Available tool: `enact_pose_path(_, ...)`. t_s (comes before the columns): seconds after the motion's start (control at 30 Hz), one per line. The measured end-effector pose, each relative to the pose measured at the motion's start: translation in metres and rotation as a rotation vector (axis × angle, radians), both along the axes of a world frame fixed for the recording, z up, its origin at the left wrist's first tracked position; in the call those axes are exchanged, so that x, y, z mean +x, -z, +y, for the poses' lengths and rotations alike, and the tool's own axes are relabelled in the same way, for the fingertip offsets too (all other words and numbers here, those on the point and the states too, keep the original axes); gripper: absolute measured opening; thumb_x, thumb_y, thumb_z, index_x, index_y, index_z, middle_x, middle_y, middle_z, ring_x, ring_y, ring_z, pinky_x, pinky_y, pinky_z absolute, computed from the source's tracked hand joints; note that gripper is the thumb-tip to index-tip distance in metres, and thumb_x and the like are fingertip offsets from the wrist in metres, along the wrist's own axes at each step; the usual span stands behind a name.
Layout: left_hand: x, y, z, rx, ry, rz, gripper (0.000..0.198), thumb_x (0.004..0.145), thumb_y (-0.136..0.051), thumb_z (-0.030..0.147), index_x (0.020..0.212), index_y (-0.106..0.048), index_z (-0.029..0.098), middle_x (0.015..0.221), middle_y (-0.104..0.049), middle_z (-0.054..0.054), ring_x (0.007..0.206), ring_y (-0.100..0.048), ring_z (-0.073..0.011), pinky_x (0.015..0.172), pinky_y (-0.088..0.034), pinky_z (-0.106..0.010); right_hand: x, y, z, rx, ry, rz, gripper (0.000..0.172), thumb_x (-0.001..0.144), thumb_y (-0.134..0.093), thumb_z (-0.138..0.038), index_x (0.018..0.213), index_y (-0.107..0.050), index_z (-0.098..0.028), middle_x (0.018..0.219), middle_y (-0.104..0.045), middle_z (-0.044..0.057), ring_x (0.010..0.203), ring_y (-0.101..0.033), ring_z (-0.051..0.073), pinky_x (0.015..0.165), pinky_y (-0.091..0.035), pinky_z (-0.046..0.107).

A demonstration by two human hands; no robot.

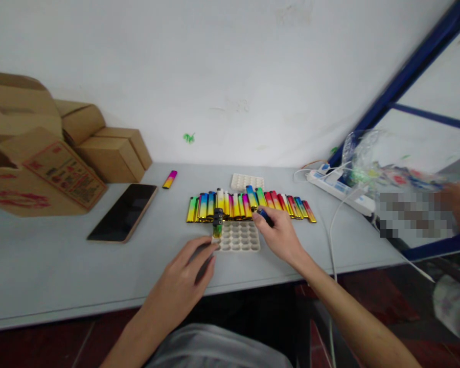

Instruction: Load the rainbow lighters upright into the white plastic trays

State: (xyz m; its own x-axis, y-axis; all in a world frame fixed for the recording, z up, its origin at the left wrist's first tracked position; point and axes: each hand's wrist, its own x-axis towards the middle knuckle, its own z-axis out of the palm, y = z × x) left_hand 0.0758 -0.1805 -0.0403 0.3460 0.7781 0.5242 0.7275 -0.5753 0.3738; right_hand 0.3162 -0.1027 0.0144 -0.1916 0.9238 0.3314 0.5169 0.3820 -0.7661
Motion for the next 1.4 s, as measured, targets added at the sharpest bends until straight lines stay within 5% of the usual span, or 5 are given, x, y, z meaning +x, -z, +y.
enact_pose_path(0.27, 0.003, -0.005, -0.002, -0.044, -0.016, -0.005, 0.029, 0.103, -0.052, 0.020, 0.129, -0.064, 0.020, 0.129, -0.064, -0.012, 0.118, -0.067, -0.0240, 0.107, -0.058, -0.043, 0.000, -0.006, -0.006, -0.022, -0.061, -0.101, 0.031, 0.104, -0.051, -0.049, 0.099, -0.059, -0.019, 0.075, -0.057, -0.002, 0.065, -0.052, 0.015, 0.062, -0.038, 0.027)
enact_pose_path(0.5, 0.007, -0.012, -0.004, -0.033, -0.001, -0.064, 0.026, 0.101, -0.053, 0.014, 0.124, -0.066, 0.018, 0.125, -0.069, -0.012, 0.117, -0.069, -0.0220, 0.107, -0.058, -0.039, -0.003, -0.008, -0.015, 0.178, -0.346, -0.175, 0.019, 0.103, -0.060, -0.032, 0.114, -0.070, -0.021, 0.116, -0.065, 0.012, 0.114, -0.063, 0.026, 0.100, -0.050, 0.040)
enact_pose_path(0.73, 0.008, -0.013, -0.006, 0.029, -0.059, -0.174, 0.015, 0.097, -0.059, 0.009, 0.106, -0.069, 0.017, 0.107, -0.073, -0.010, 0.103, -0.071, -0.0200, 0.096, -0.061, -0.036, -0.021, -0.019, -0.019, 0.196, -0.311, -0.108, 0.017, 0.099, -0.067, -0.033, 0.108, -0.072, -0.020, 0.089, -0.074, 0.005, 0.078, -0.071, 0.020, 0.076, -0.058, 0.034)
enact_pose_path(1.0, 0.008, -0.014, -0.005, 0.023, -0.012, -0.174, 0.018, 0.095, -0.059, 0.007, 0.106, -0.069, 0.016, 0.103, -0.075, -0.008, 0.101, -0.071, -0.0201, 0.096, -0.061, -0.036, -0.028, 0.002, -0.008, 0.196, -0.331, -0.087, 0.022, 0.097, -0.070, -0.032, 0.114, -0.065, -0.019, 0.090, -0.078, 0.005, 0.080, -0.076, 0.018, 0.076, -0.061, 0.029)
enact_pose_path(1.4, 0.006, -0.013, -0.004, 0.038, -0.008, -0.172, 0.020, 0.098, -0.056, 0.009, 0.110, -0.070, 0.019, 0.104, -0.075, -0.009, 0.101, -0.072, -0.0208, 0.095, -0.062, -0.038, -0.030, -0.004, -0.003, 0.120, -0.403, -0.221, 0.024, 0.095, -0.073, -0.028, 0.113, -0.060, -0.020, 0.097, -0.075, 0.005, 0.079, -0.073, 0.018, 0.072, -0.057, 0.029)
